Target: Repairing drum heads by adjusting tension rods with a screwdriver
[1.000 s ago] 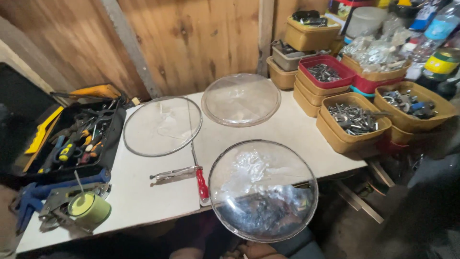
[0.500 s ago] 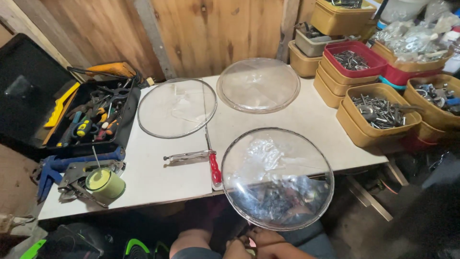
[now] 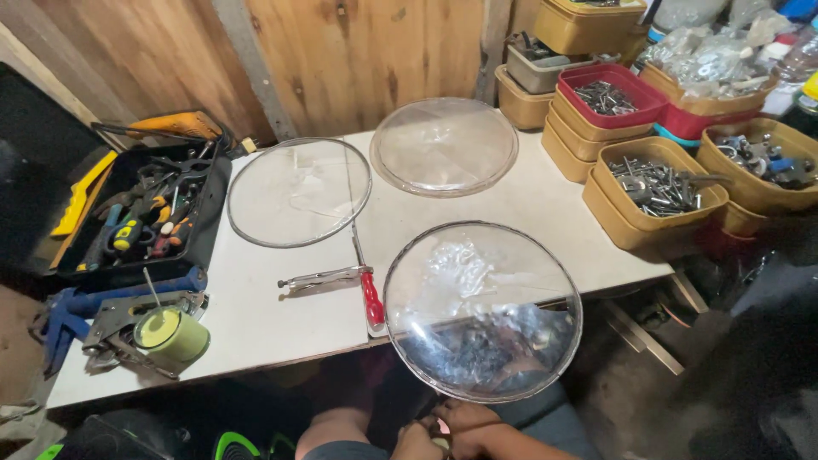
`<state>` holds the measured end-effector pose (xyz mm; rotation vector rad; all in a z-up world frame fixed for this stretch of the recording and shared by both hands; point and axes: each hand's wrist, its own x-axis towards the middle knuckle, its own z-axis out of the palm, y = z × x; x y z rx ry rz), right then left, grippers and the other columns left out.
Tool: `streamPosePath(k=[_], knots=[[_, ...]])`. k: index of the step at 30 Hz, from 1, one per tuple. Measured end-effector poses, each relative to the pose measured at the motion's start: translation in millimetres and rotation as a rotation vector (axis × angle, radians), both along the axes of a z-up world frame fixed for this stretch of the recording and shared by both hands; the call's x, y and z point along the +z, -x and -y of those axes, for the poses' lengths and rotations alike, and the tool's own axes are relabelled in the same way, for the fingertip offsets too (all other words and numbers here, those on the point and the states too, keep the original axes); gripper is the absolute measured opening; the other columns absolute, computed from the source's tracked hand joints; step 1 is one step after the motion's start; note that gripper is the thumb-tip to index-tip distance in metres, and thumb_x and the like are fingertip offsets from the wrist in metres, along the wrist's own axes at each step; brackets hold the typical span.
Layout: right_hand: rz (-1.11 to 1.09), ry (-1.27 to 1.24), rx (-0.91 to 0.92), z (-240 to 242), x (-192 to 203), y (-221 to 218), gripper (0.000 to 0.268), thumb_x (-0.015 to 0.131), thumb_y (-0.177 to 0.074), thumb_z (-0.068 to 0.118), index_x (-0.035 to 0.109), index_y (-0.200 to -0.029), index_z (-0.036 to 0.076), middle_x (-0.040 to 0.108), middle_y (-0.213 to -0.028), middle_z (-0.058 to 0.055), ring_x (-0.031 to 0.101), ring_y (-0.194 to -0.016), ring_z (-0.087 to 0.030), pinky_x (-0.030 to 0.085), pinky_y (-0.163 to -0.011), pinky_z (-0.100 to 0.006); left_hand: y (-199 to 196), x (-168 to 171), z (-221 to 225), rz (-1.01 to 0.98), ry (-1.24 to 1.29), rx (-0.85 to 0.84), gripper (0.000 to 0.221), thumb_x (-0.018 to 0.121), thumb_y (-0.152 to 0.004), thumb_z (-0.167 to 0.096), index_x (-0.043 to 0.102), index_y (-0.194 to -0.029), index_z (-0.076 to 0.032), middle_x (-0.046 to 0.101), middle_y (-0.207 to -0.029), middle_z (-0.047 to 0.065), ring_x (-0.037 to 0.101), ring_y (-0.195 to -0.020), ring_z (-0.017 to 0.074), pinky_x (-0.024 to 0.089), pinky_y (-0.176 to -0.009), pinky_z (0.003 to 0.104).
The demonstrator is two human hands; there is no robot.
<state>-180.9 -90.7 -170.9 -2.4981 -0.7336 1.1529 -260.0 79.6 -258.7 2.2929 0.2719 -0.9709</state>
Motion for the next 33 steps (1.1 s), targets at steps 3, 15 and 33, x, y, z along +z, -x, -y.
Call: streamPosePath(k=[3, 15, 33], knots=[[0.014, -0.021, 0.016, -1, 2, 0, 0.077, 0.071, -0.072, 0.038, 0.048, -0.144, 0.020, 0.050, -0.142, -0.016, 0.052, -0.128, -0.037, 0.045, -0.105, -0.044, -38, 42, 12, 0.015, 0.014, -0.030, 0.054, 0.068, -0.072, -0.037, 0.069, -0.126, -0.034, 0.071, -0.127, -0.002, 0.060, -0.128, 0.0263, 0.048, -0.109, 0.031], [0.025, 0.099, 0.034, -6, 40, 3, 0.073, 0.071, -0.070, 0.040, 0.052, -0.137, 0.017, 0.052, -0.134, -0.018, 0.054, -0.124, -0.039, 0.046, -0.101, -0.050, -36, 48, 10, 0.033, 0.053, -0.024, 0.050, 0.070, -0.072, -0.031, 0.071, -0.123, -0.029, 0.077, -0.120, 0.000, 0.070, -0.119, 0.0215, 0.053, -0.100, 0.031], [-0.036, 0.070, -0.020, -5, 43, 2, 0.076, 0.070, -0.073, 0.042, 0.048, -0.143, 0.020, 0.054, -0.133, -0.015, 0.058, -0.121, -0.037, 0.050, -0.097, -0.047, -33, 19, 8, 0.138, 0.006, -0.030, 0.056, 0.071, -0.067, -0.035, 0.071, -0.122, -0.028, 0.067, -0.127, 0.006, 0.058, -0.127, 0.0267, 0.044, -0.112, 0.031]])
